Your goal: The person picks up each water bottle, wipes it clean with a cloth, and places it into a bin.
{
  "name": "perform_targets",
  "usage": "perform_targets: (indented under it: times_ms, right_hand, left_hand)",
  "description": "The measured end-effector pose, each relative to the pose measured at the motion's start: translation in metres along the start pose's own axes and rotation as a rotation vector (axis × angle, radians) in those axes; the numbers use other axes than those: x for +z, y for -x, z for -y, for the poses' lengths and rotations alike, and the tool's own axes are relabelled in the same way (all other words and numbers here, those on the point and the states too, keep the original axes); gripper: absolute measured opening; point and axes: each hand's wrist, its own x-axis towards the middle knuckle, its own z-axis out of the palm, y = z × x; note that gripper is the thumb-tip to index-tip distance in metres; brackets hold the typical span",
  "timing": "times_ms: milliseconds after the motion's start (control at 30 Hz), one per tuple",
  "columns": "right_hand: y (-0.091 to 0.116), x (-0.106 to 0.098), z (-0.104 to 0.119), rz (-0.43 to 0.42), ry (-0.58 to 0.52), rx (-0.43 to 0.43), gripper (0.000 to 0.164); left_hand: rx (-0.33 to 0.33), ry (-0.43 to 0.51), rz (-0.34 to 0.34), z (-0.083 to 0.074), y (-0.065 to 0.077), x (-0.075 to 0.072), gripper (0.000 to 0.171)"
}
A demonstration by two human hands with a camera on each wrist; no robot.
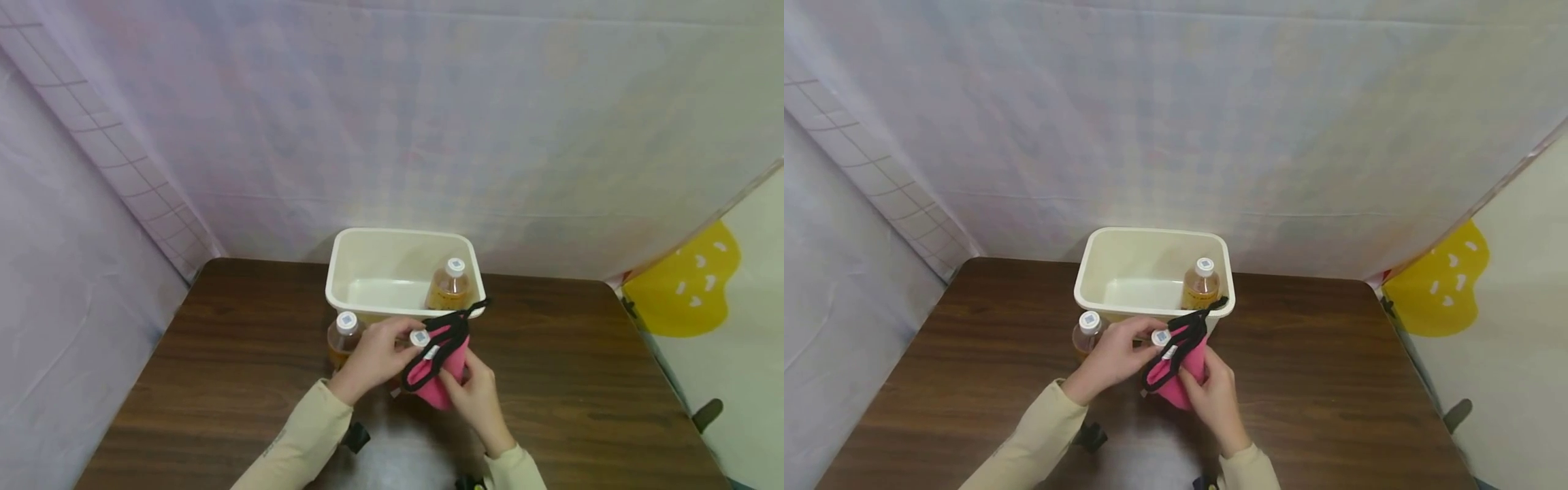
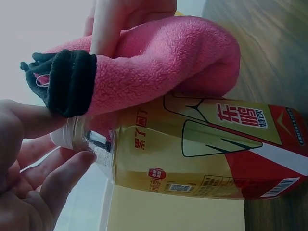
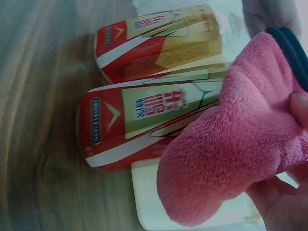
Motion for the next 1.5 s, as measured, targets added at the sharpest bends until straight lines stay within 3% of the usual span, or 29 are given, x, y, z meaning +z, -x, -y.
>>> perform_targets:
  times_ms: [133, 467, 867, 1067, 1233, 1367, 1500]
  right_hand:
    - [-0.002, -0.002, 0.011, 0.004, -0.009, 0.024, 0.024]
    - [0.025, 0.01, -0.035, -0.018, -0.098, 0.133, 0.025]
    - [0.057, 0.022, -0.07, 0.089, -0.021, 0.316, 0.024]
    - [0.05, 0.02, -0.048, 0.066, -0.001, 0.311, 0.023]
    - [0.046, 0.017, -0.045, 0.063, -0.048, 0.322, 0.023]
    - [0.039, 0.013, -0.038, 0.033, -0.128, 0.298, 0.025]
    - [0.029, 0.009, -0.031, -0.018, -0.162, 0.215, 0.024]
  left_hand:
    - [-0.015, 0.004, 0.004, -0.001, 0.0, -0.001, 0.025]
    - [-0.022, 0.037, 0.0, -0.002, 0.002, -0.001, 0.029]
    - [-0.027, 0.051, -0.002, 0.0, 0.002, 0.003, 0.027]
    - [-0.033, 0.041, -0.001, -0.001, 0.001, 0.002, 0.027]
    - [-0.038, 0.026, -0.003, -0.001, 0.002, 0.002, 0.028]
    - [-0.039, 0.028, -0.002, -0.001, 0.002, 0.001, 0.029]
    - [-0.036, 0.033, 0.002, -0.001, 0.002, 0.001, 0.029]
